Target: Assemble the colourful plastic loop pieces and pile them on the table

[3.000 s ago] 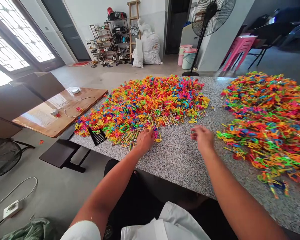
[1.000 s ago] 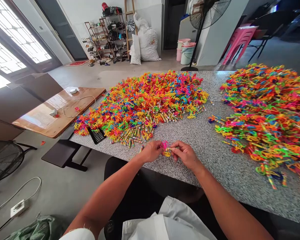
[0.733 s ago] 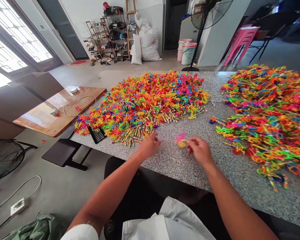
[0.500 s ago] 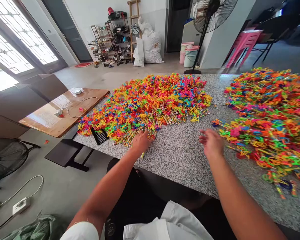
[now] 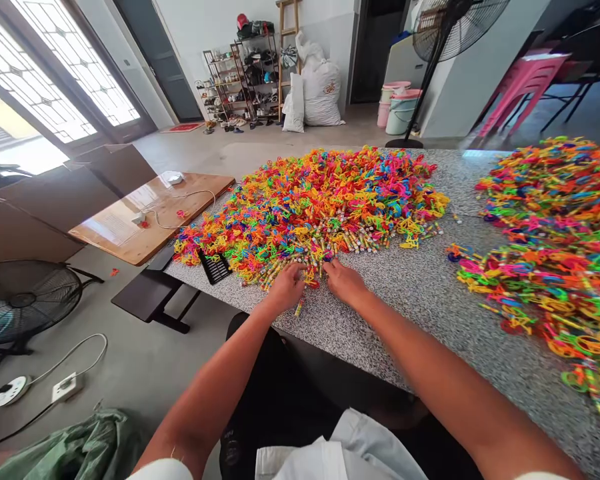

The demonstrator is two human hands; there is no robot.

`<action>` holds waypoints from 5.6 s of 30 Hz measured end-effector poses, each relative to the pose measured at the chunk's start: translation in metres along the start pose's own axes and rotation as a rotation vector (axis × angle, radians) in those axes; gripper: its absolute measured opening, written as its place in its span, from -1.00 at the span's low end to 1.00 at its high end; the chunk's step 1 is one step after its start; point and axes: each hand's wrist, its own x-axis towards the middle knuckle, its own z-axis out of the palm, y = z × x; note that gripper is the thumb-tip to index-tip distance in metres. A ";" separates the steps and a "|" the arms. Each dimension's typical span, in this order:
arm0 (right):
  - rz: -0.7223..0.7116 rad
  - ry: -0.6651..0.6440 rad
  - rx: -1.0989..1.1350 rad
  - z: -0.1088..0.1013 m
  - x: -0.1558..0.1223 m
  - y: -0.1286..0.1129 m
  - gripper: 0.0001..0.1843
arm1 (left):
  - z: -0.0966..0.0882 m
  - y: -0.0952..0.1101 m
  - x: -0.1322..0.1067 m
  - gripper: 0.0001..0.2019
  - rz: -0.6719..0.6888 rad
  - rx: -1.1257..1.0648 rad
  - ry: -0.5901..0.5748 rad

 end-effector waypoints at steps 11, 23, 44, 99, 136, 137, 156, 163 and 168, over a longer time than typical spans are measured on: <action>0.289 -0.004 0.096 -0.005 -0.012 0.022 -0.65 | 0.019 0.027 0.014 -0.75 -0.233 0.237 -0.073; 0.230 0.199 1.641 0.025 -0.057 0.016 -0.70 | 0.019 0.044 -0.001 -0.73 -0.435 -1.068 -0.162; 0.291 0.261 2.015 0.024 -0.083 0.008 -0.65 | 0.024 0.065 -0.009 -0.76 -0.495 -1.230 -0.348; 0.394 0.143 0.266 0.013 0.009 -0.034 -0.57 | 0.003 0.010 0.070 -0.57 -0.090 -0.089 0.133; 0.149 0.265 1.853 -0.004 -0.083 0.009 -0.71 | 0.005 0.069 -0.003 -0.64 -0.138 -1.082 -0.306; 0.135 0.276 1.844 -0.003 -0.084 0.010 -0.70 | 0.006 0.069 -0.003 -0.64 -0.147 -1.094 -0.308; -0.040 0.307 1.463 0.006 -0.113 0.030 -0.78 | -0.006 0.077 -0.011 -0.54 -0.253 -1.191 -0.519; -0.056 0.235 1.074 0.009 -0.122 0.042 -0.83 | 0.026 0.087 -0.021 -0.57 -0.118 -0.664 -0.309; 0.153 0.303 1.079 0.012 -0.122 0.077 -0.81 | 0.019 0.073 -0.009 -0.50 -0.013 -0.384 -0.223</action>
